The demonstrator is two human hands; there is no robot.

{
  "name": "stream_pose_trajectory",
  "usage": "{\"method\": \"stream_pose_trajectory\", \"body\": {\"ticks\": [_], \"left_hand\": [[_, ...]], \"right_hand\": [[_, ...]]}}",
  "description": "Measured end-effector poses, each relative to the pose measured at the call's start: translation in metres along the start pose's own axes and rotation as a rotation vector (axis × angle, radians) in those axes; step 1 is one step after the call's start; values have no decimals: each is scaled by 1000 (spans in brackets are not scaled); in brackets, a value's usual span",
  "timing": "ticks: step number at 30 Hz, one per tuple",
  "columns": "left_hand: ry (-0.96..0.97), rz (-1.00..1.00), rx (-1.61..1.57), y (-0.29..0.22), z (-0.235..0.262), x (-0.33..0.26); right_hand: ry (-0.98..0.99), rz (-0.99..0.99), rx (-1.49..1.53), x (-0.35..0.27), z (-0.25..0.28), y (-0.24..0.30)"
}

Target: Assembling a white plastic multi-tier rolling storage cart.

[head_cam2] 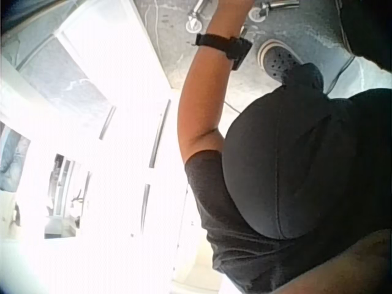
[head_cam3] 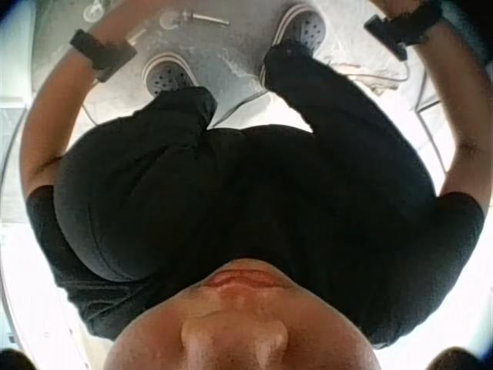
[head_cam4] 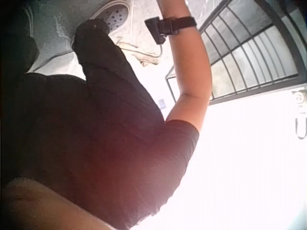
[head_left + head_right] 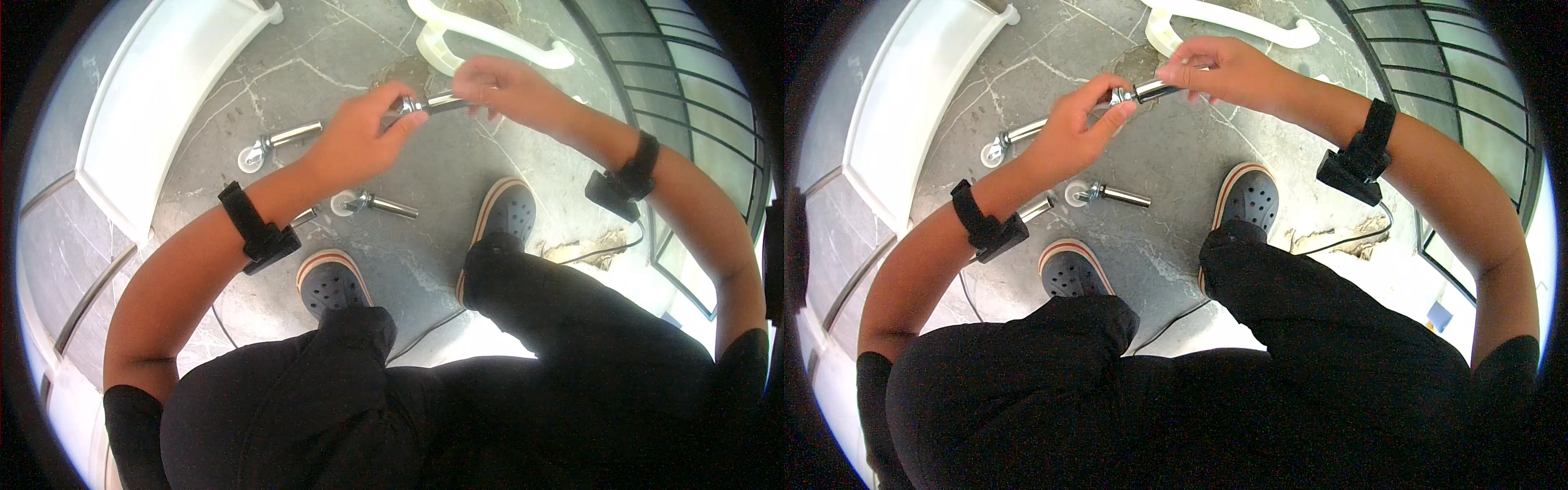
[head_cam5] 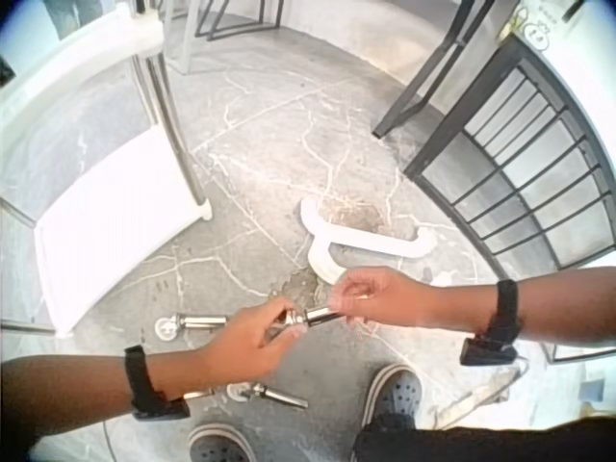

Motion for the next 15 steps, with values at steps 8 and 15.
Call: {"method": "stream_pose_trajectory", "body": {"ticks": [8, 15], "left_hand": [[76, 114, -133, 4, -3, -1], [38, 85, -48, -1, -5, 0]], "right_hand": [[26, 278, -77, 1, 3, 9], [4, 18, 10, -3, 1, 7]]}}
Point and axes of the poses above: each hand's wrist, its own x-axis towards the middle knuckle, its own z-axis out of the back of the hand, y = z × x, the point moved 3 cm from there along x, towards the middle knuckle, and after that the axes turned 5 degrees about -y, right-handed, at the moved point
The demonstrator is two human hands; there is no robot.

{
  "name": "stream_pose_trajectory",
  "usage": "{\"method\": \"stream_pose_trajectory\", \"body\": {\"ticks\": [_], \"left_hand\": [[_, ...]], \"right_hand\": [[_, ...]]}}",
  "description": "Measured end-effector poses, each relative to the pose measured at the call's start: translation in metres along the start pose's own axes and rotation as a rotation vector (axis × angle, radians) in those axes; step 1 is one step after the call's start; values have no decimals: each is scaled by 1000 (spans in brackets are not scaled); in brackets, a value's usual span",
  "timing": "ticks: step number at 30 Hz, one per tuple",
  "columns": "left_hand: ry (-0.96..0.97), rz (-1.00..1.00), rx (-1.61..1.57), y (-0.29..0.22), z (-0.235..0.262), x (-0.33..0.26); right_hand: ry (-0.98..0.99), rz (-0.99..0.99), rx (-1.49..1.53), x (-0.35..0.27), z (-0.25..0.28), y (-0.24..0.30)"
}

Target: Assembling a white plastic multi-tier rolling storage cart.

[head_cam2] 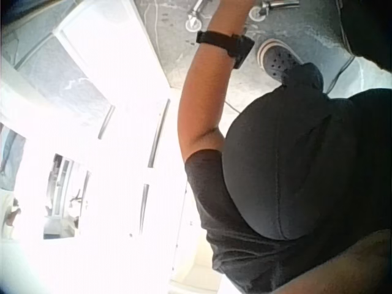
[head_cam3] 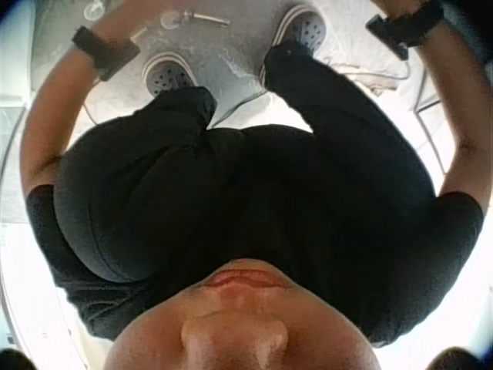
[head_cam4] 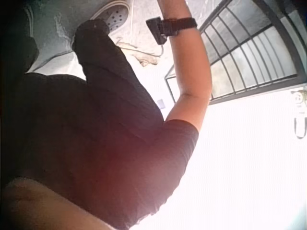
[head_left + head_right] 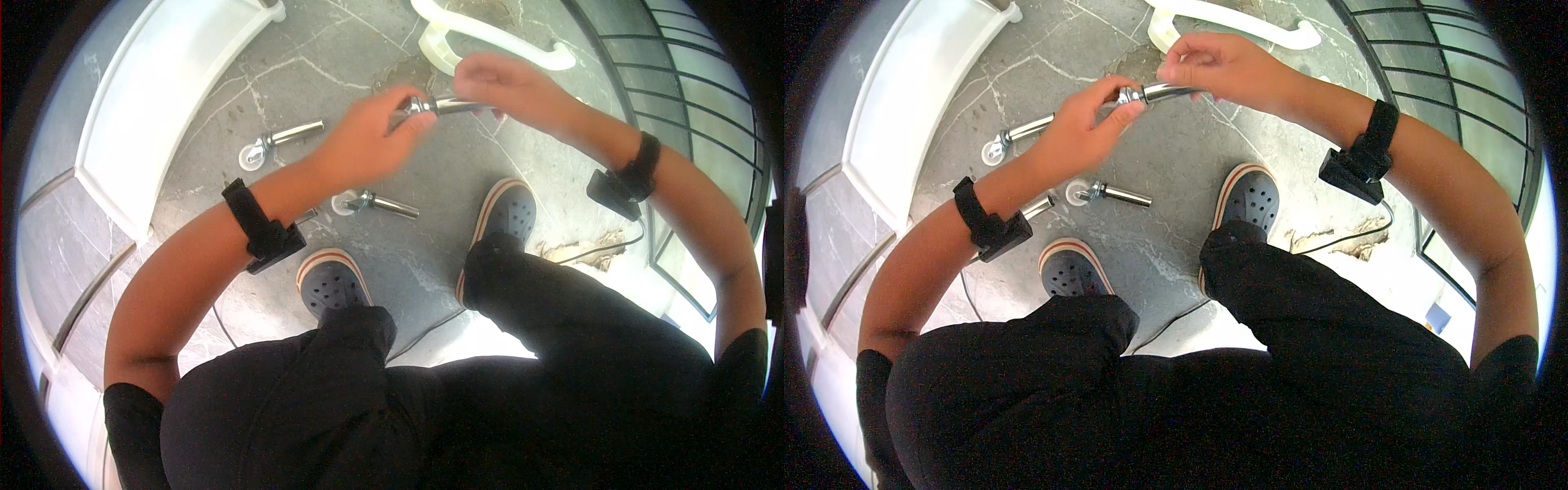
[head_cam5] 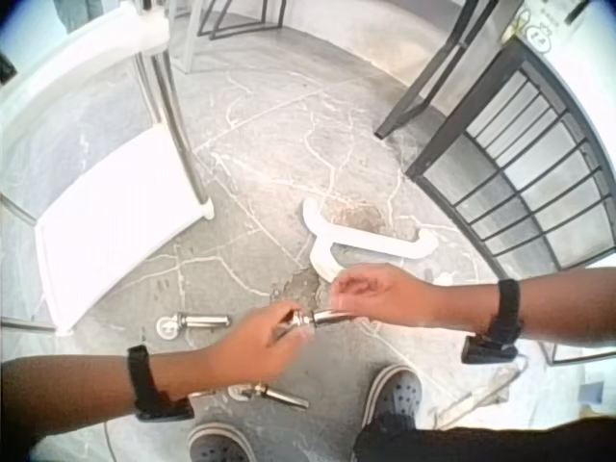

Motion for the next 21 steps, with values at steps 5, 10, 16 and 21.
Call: {"method": "stream_pose_trajectory", "body": {"ticks": [5, 10, 16, 21], "left_hand": [[-9, 69, -7, 2, 3, 1], [-1, -117, 123, 11, 0, 1], [19, -120, 139, 21, 0, 3], [125, -105, 118, 33, -33, 21]], "right_hand": [[-38, 398, -234, 1, 8, -4], [144, -152, -40, 2, -1, 1], [122, 255, -209, 7, 1, -8], [96, 96, -224, -6, 27, -67]]}}
Point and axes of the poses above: each hand's wrist, its own x-axis towards the middle knuckle, its own z-axis out of the back of the hand, y = z × x, the point moved 3 cm from there along x, towards the middle knuckle, and after that the axes turned 5 degrees about -y, right-handed, at the moved point
